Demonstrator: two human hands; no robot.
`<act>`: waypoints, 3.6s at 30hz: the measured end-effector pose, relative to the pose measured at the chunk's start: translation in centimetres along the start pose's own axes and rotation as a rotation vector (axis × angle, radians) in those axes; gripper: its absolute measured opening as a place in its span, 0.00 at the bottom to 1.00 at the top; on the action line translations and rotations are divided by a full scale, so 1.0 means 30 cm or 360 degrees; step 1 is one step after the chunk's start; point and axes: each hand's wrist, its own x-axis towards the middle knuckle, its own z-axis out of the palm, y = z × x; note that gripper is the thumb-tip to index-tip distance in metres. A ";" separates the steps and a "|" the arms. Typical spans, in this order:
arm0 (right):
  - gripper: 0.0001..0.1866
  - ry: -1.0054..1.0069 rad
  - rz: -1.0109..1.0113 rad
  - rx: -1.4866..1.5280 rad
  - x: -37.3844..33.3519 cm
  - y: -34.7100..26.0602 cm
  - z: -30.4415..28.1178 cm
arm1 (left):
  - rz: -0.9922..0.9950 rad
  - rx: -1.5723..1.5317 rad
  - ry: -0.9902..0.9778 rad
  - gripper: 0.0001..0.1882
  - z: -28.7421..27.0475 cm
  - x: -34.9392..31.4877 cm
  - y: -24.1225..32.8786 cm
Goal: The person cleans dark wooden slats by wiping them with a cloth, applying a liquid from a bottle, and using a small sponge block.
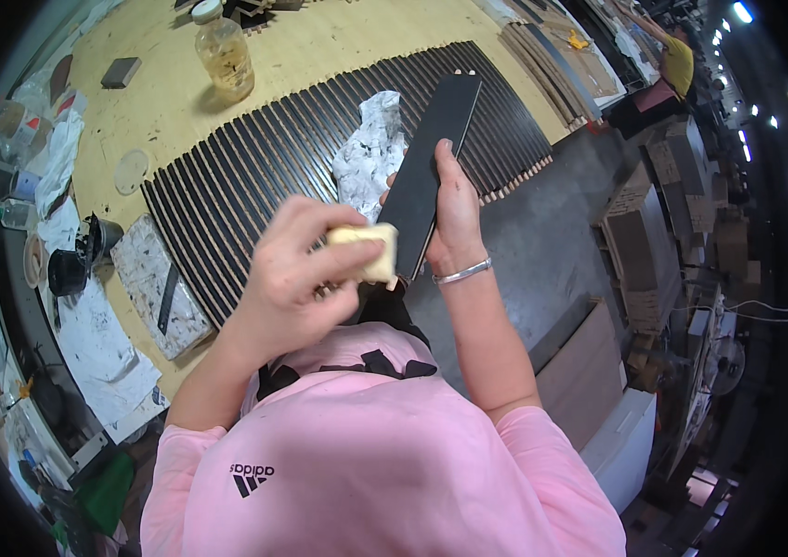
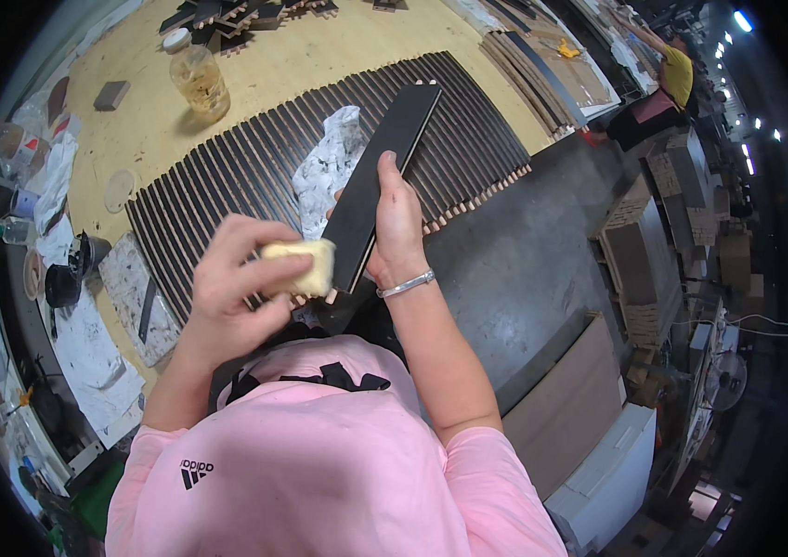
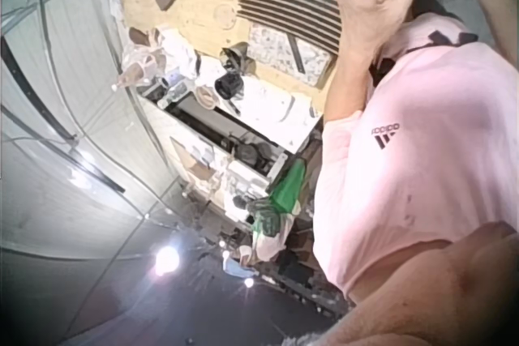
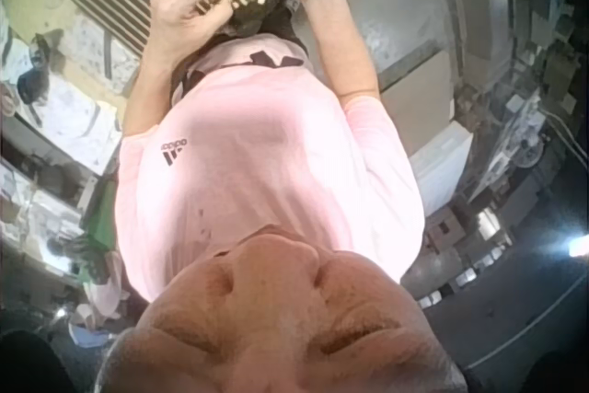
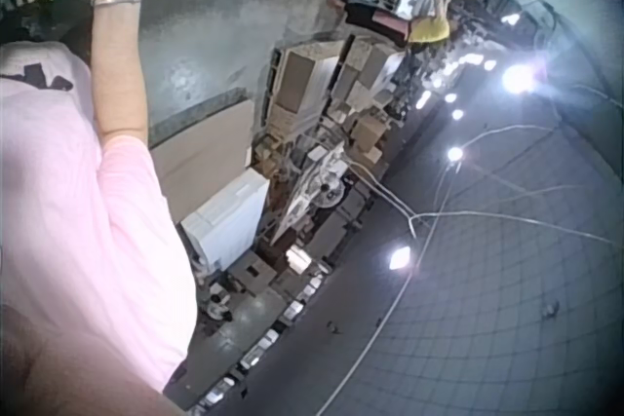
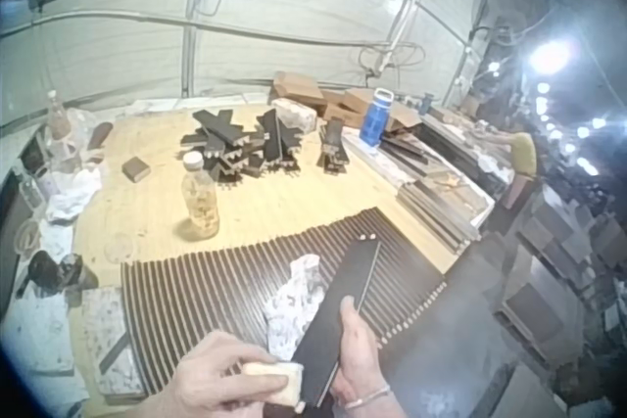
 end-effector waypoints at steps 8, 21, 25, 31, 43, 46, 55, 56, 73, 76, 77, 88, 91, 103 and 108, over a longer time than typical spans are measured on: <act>0.22 0.0031 -0.0040 -0.0030 -0.010 0.004 0.000 | -0.0021 -0.0055 -0.0039 0.22 0.007 0.003 0.017; 0.22 0.0093 -0.0342 -0.0067 -0.044 -0.018 -0.013 | -0.0054 0.0065 -0.0034 0.21 -0.018 -0.034 0.052; 0.25 0.0195 -0.0526 0.0097 -0.054 -0.015 -0.002 | -0.0011 -0.0063 -0.0055 0.24 0.023 -0.048 0.092; 0.23 0.0113 -0.0671 0.0184 -0.063 -0.042 -0.052 | -0.0009 -0.0090 -0.0021 0.23 0.017 -0.064 0.114; 0.24 -0.0048 -0.0749 0.0282 -0.113 -0.047 -0.061 | 0.0095 -0.0083 -0.0089 0.24 0.030 -0.054 0.107; 0.25 -0.0072 -0.0738 0.0230 -0.121 -0.053 -0.068 | 0.0168 -0.0207 -0.0112 0.24 0.025 -0.053 0.120; 0.26 -0.0203 -0.0616 0.0174 -0.146 -0.060 -0.071 | 0.0081 0.0114 -0.0080 0.23 -0.034 -0.015 0.063; 0.26 -0.0219 -0.0623 0.0166 -0.142 -0.059 -0.077 | 0.0071 0.0135 -0.0010 0.23 -0.039 -0.022 0.052; 0.27 -0.0196 -0.0474 0.0082 -0.128 -0.023 -0.081 | 0.0253 -0.0022 -0.0132 0.23 0.023 -0.004 0.112; 0.27 -0.0197 -0.0487 0.0045 -0.126 -0.029 -0.098 | 0.0010 0.0142 -0.0086 0.23 -0.008 -0.022 0.042; 0.28 -0.0224 -0.0444 0.0124 -0.127 -0.033 -0.102 | -0.0051 0.0197 -0.0035 0.23 -0.017 -0.029 0.029; 0.26 -0.0401 -0.0198 0.0476 -0.146 -0.040 -0.106 | -0.0175 -0.0001 0.0071 0.23 -0.038 -0.050 -0.004; 0.27 -0.0541 -0.0225 0.0278 -0.134 -0.018 -0.147 | -0.0355 -0.0223 0.0164 0.22 -0.051 -0.072 -0.020; 0.31 -0.0817 -0.0184 -0.0410 -0.210 0.009 -0.227 | -0.0598 -0.0849 0.0339 0.23 -0.031 -0.115 -0.069; 0.28 -0.0630 -0.0330 -0.0847 -0.185 0.016 -0.236 | -0.0626 -0.0884 0.0319 0.23 -0.029 -0.113 -0.083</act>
